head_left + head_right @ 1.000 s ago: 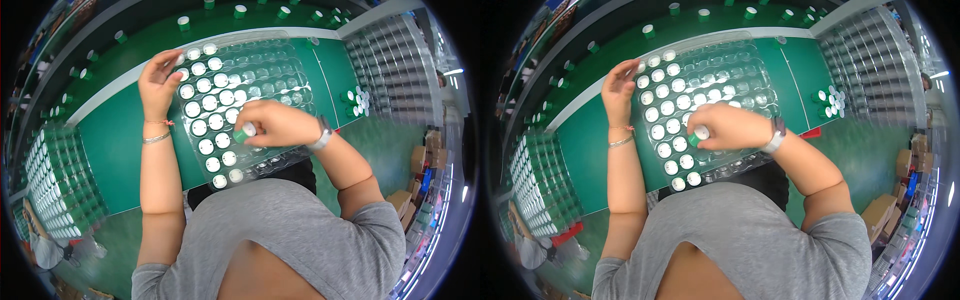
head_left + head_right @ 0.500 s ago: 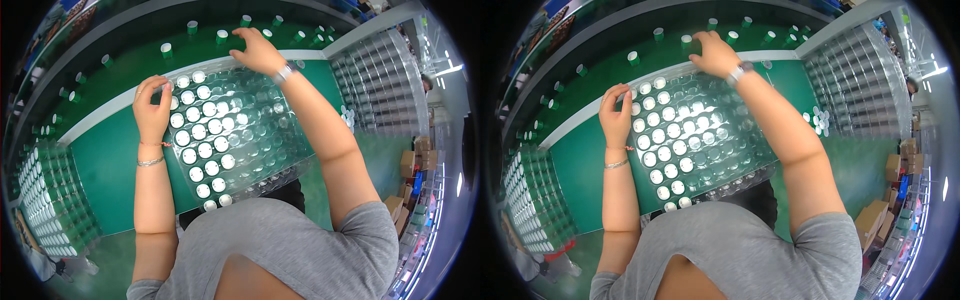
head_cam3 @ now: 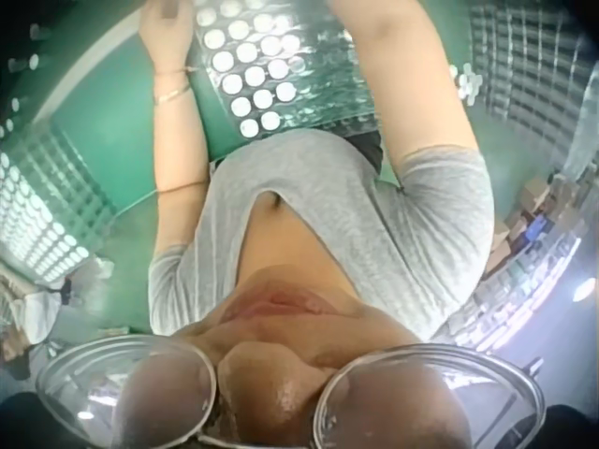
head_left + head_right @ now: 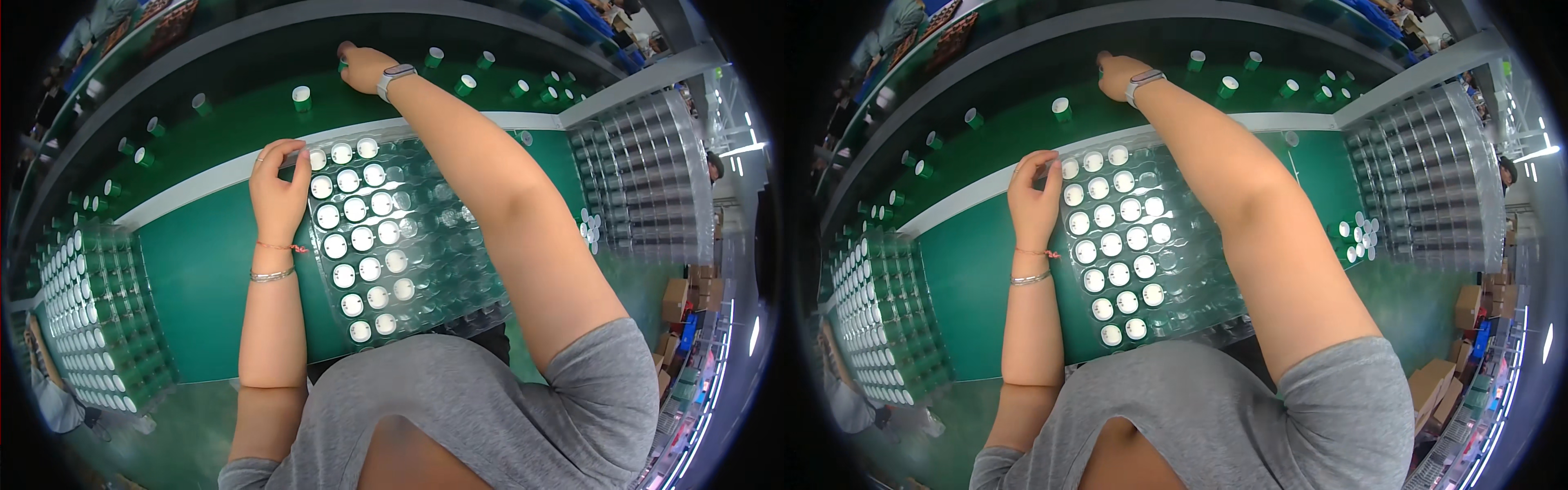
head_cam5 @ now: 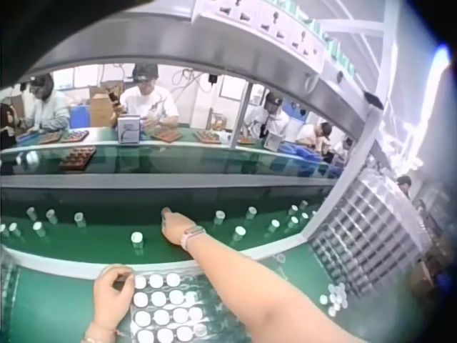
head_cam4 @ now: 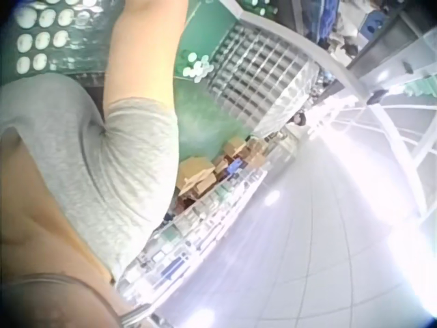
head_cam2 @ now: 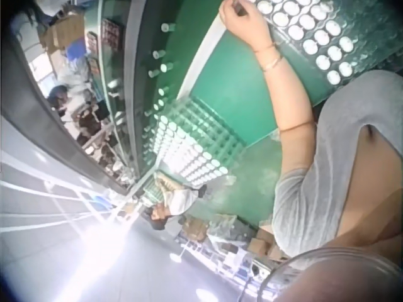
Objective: Inspecting small cylindrical green electronic components and placing them into a sorting tray on a conveyor belt.
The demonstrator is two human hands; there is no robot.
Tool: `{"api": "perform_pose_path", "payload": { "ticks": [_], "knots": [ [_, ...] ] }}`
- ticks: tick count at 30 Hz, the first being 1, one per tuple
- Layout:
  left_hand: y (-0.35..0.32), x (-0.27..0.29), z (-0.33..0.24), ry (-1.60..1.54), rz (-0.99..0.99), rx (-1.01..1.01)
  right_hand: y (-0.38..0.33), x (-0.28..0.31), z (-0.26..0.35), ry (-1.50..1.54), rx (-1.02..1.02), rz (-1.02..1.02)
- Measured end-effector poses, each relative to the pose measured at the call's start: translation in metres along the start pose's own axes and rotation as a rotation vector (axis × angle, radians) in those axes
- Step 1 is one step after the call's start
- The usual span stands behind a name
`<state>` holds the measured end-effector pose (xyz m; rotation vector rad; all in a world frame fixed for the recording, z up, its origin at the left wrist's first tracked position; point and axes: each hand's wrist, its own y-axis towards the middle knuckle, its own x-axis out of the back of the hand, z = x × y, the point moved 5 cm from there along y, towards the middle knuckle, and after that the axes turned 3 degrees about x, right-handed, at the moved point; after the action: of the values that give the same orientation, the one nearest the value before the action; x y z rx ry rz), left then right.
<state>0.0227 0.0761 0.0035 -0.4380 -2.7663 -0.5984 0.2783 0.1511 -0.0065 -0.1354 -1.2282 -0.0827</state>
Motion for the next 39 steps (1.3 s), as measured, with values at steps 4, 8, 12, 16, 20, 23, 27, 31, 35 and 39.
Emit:
{"api": "perform_pose_path", "payload": {
  "ticks": [4, 8, 12, 16, 20, 23, 27, 31, 35, 39],
  "knots": [
    [-0.003, 0.006, 0.002, -0.117, -0.009, 0.017, -0.034, 0.004, 0.023, 0.227, 0.111, -0.193],
    [-0.007, 0.013, 0.0, -0.16, -0.008, -0.013, -0.129, 0.023, 0.059, 0.754, 0.213, -0.121],
    [-0.018, 0.007, -0.02, -0.208, 0.133, -0.034, -0.207, 0.013, 0.063, 1.052, 0.181, 0.045],
    [-0.026, -0.003, -0.043, -0.085, 0.327, -0.115, -0.23, 0.003, 0.066, 1.082, 0.201, 0.064],
    [-0.03, -0.009, -0.043, -0.072, 0.344, -0.074, -0.232, -0.002, 0.069, 1.032, 0.323, 0.011],
    [-0.029, -0.009, -0.033, -0.197, 0.318, -0.013, -0.23, -0.003, 0.063, 1.14, 0.316, -0.017],
    [-0.025, -0.003, -0.027, -0.281, 0.225, -0.092, -0.227, -0.002, 0.049, 1.254, 0.219, -0.056],
    [-0.026, -0.006, -0.032, -0.3, 0.275, -0.105, -0.225, 0.004, 0.047, 1.213, 0.292, -0.154],
    [-0.027, -0.009, -0.035, -0.298, 0.325, -0.126, -0.225, 0.004, 0.05, 1.168, 0.315, -0.14],
    [-0.029, -0.011, -0.037, -0.293, 0.394, -0.079, -0.224, 0.003, 0.051, 1.115, 0.334, -0.13]
  ]
}}
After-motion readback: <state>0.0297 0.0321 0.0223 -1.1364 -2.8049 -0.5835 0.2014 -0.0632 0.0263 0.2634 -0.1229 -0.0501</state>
